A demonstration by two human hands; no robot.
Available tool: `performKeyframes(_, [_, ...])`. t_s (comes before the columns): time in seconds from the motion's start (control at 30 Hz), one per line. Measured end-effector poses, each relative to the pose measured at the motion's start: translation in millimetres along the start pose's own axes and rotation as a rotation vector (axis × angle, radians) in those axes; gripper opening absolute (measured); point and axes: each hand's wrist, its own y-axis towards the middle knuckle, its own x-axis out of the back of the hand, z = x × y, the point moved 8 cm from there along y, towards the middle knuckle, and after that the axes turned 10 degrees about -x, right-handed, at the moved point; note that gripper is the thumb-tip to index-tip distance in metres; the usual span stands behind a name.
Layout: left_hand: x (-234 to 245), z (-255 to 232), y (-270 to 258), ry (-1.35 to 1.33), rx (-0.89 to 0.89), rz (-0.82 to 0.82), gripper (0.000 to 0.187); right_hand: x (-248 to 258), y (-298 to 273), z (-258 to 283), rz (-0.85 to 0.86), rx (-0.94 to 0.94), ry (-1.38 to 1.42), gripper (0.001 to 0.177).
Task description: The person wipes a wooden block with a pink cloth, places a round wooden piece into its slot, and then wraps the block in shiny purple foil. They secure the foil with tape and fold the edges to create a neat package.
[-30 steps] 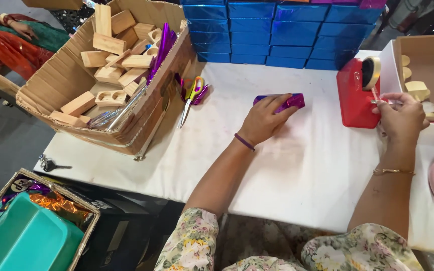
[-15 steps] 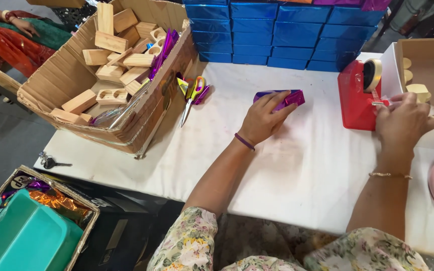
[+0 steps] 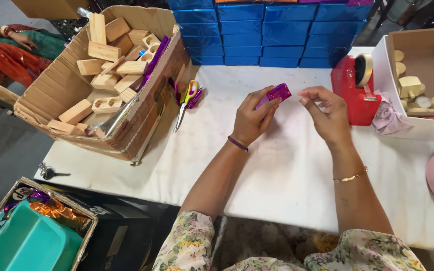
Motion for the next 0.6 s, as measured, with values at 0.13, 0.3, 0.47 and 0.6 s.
performKeyframes(0.13, [-1.2, -2.3, 0.6, 0.007, -0.038, 0.011, 0.027, -5.2, -0.2, 2.2, 0.010, -0.085, 0.081, 0.038])
performKeyframes(0.3, [-5.2, -1.2, -5.1, 0.049, -0.093, 0.031, 0.033, -19.4, 1.2, -41.3, 0.087, -0.234, 0.323, 0.013])
performKeyframes(0.47, [-3.6, -6.8, -1.9, 0.108, -0.128, 0.069, 0.038, -28.0, -0.9, -17.3, 0.153, -0.217, 0.563, 0.026])
performKeyframes(0.6, [-4.9, -11.5, -0.6, 0.125, -0.170, 0.087, 0.037, -35.2, -0.1, -33.3, 0.133, -0.296, 0.699, 0.044])
